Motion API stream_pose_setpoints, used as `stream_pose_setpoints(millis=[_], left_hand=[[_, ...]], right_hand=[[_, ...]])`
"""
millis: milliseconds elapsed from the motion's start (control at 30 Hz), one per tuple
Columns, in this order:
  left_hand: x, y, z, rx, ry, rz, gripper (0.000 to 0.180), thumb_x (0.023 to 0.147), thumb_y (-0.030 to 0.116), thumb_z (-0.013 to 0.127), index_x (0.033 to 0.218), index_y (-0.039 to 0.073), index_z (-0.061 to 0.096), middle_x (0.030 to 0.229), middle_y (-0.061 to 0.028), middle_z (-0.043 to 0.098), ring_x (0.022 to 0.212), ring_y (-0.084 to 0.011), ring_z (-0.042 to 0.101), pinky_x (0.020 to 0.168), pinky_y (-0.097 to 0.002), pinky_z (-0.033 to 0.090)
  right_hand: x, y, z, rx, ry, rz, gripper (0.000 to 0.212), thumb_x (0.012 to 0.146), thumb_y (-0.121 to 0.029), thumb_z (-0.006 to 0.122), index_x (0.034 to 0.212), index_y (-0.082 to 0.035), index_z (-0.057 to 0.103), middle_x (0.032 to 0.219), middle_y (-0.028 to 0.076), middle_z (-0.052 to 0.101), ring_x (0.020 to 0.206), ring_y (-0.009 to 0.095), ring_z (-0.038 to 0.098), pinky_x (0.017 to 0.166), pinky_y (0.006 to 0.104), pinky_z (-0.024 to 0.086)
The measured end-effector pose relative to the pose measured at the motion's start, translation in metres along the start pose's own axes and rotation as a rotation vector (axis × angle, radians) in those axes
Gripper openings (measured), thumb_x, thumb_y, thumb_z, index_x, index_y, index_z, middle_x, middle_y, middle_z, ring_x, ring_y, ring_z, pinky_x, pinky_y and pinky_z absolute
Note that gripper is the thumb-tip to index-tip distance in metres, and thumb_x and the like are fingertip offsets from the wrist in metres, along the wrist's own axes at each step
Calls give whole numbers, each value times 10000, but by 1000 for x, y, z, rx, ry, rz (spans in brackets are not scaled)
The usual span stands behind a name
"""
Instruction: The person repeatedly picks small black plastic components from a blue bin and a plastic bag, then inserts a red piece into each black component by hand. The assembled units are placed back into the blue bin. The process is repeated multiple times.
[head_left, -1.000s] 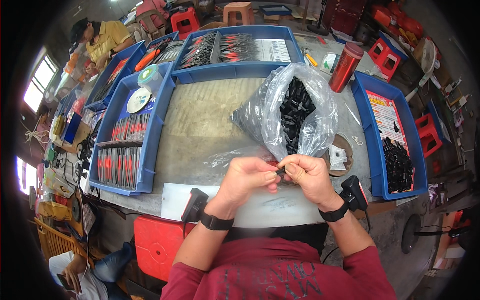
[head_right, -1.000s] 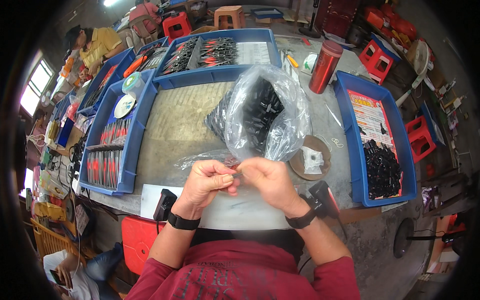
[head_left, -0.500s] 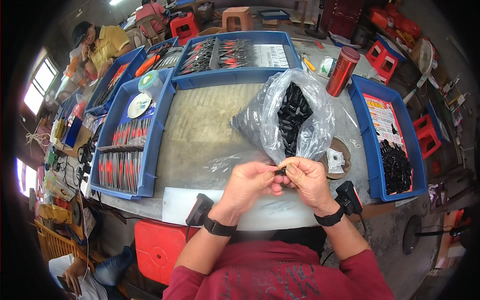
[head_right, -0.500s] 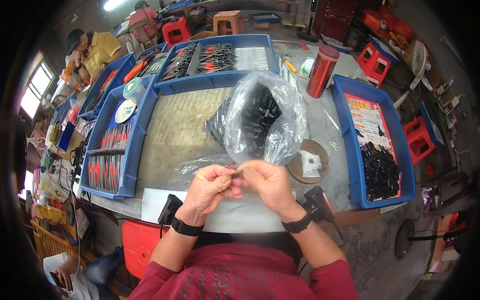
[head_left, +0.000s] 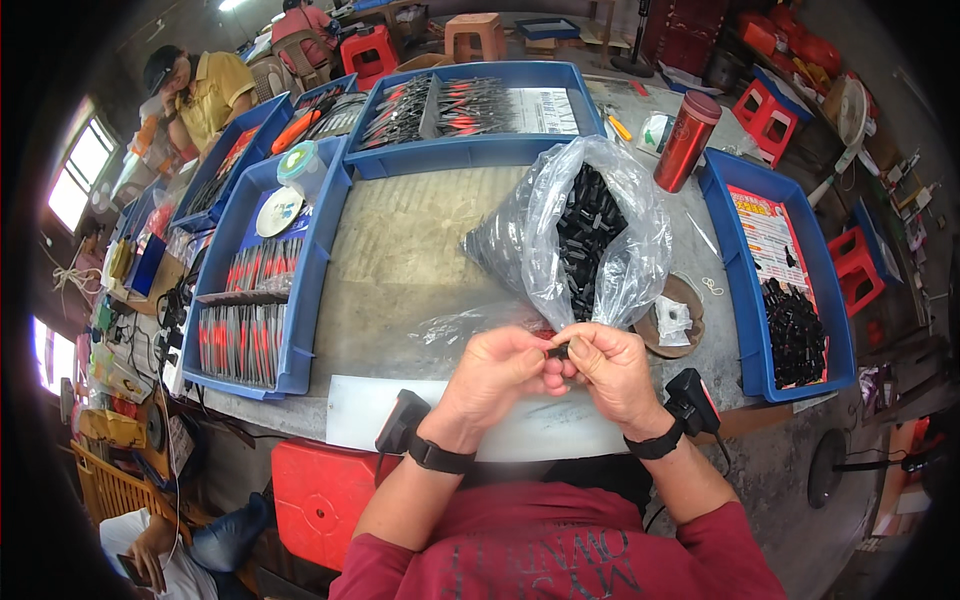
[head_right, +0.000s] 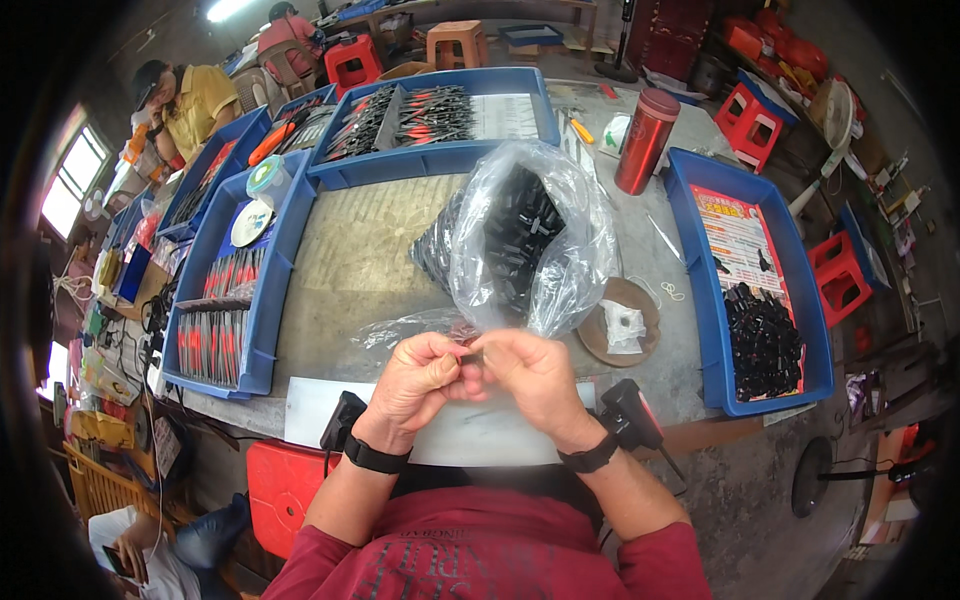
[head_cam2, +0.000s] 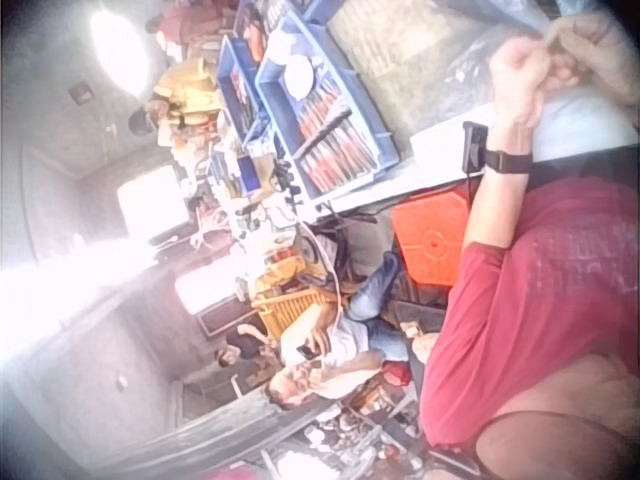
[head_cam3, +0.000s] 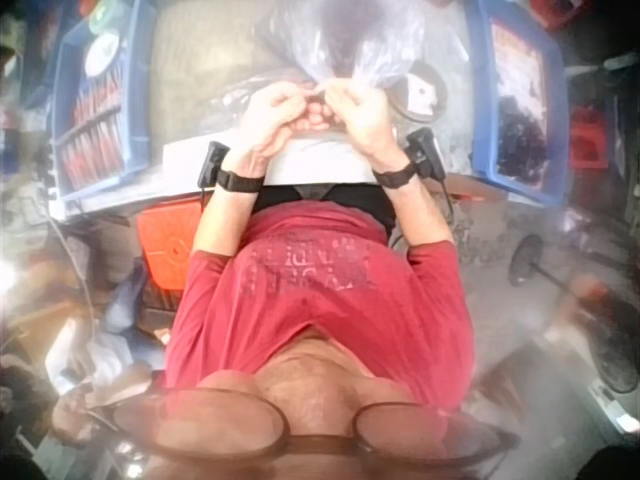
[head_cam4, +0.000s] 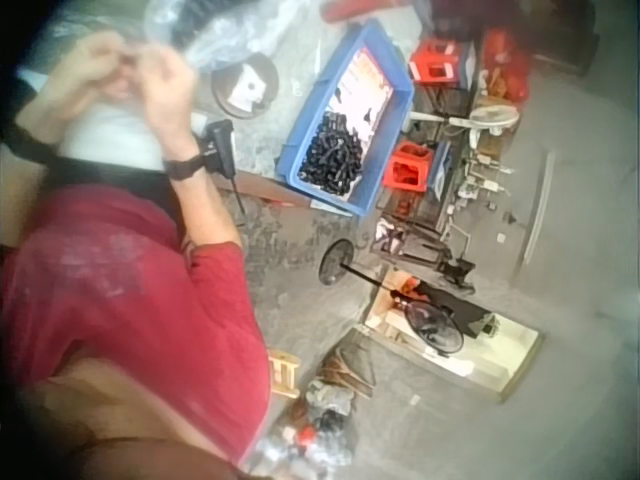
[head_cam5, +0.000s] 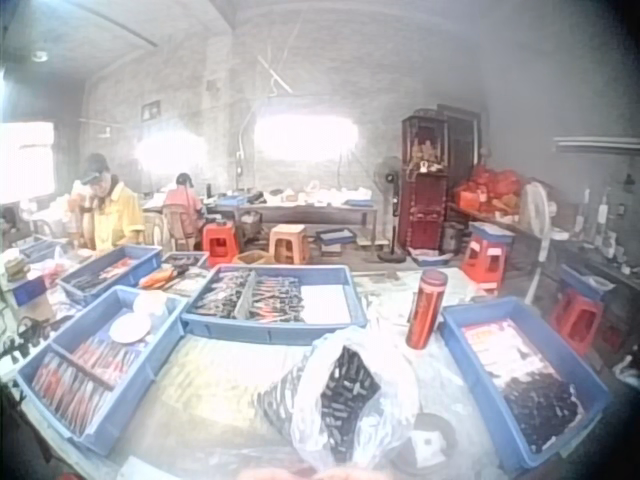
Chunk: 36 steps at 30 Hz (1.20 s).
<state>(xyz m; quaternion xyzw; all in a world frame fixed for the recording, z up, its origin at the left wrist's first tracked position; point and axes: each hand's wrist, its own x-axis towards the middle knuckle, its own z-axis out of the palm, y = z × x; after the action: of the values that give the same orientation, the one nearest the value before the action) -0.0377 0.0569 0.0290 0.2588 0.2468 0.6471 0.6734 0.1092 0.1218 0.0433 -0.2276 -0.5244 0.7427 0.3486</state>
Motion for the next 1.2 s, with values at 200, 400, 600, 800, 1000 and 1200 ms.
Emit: stream_pose_setpoints(millis=[200,400,600,800,1000,1200], left_hand=[[3,-8,3,141,167,71,155,822,91,569,939,-11,569,844,-130,611,740,-196,609,676,-344,534],[1,-15,9,343,287,308,168,814,54,574,967,-14,568,848,-113,616,730,-173,607,676,-295,517],[1,-14,9,462,284,415,140,793,-45,560,928,-35,591,872,-85,581,733,-138,584,687,-246,500],[1,-11,9,467,188,443,108,782,-31,582,889,-39,590,871,-113,570,709,-183,590,616,-289,519],[-3,-7,11,540,105,466,105,786,-11,588,886,-46,585,863,-108,556,682,-163,577,575,-265,518],[-2,-5,14,545,105,459,103,791,2,589,881,-47,577,842,-102,551,654,-146,565,561,-251,506]], right_hand=[[3,4,-4,62,15,43,190,878,-127,486,956,19,580,748,39,587,672,87,548,620,204,447],[3,6,2,123,125,48,193,878,-138,491,941,24,575,668,29,543,554,65,440,517,188,365],[1,6,6,17,173,37,202,875,-144,503,947,32,572,647,32,532,525,62,416,485,180,335],[-2,7,8,-10,148,-39,207,870,-160,517,952,19,579,663,22,539,551,56,443,488,169,338],[-9,8,10,60,114,-27,198,873,-152,510,953,9,593,719,5,547,635,55,476,565,183,385],[-11,11,13,130,110,-45,199,871,-147,512,953,15,592,737,8,546,671,66,486,603,195,407]])
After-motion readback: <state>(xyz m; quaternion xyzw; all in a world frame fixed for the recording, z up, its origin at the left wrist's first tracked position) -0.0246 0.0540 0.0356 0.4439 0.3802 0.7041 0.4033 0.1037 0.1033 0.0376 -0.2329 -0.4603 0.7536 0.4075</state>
